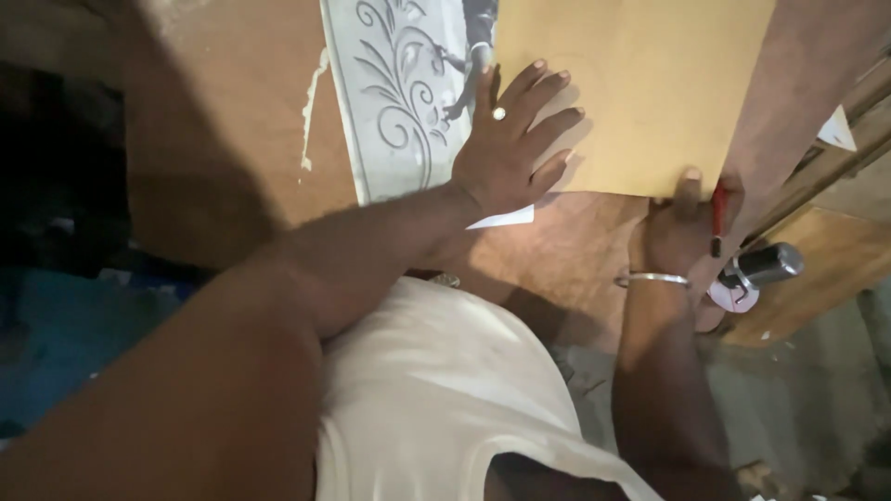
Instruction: Sketching a decorative pattern onto a piece of cardboard using a reference image.
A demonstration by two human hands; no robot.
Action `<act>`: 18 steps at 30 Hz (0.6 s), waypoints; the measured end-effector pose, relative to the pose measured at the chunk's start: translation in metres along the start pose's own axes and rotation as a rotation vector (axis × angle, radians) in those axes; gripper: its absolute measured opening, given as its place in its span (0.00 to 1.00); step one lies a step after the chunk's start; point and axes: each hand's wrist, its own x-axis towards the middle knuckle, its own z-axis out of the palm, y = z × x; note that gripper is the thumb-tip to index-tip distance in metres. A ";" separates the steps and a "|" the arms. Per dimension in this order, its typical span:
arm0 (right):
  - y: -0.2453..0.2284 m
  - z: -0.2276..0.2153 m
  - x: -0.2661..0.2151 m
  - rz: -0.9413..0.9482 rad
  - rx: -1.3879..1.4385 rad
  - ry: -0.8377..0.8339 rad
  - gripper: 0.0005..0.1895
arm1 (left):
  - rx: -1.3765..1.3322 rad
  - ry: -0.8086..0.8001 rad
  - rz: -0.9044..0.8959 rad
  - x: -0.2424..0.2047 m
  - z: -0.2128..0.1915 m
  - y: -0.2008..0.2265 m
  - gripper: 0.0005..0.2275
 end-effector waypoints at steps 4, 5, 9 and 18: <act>0.027 0.012 0.021 -0.153 0.052 0.072 0.18 | 0.015 0.026 0.136 -0.006 0.000 -0.001 0.22; 0.031 0.016 0.025 -0.162 0.024 0.117 0.18 | 0.007 -0.009 0.243 -0.009 0.000 0.001 0.23; 0.022 0.027 0.012 -0.180 -0.078 0.106 0.18 | 0.086 -0.351 0.102 0.010 -0.019 0.018 0.26; 0.048 0.061 -0.098 0.488 0.465 0.185 0.29 | 0.089 -0.244 -0.175 0.018 -0.011 0.019 0.27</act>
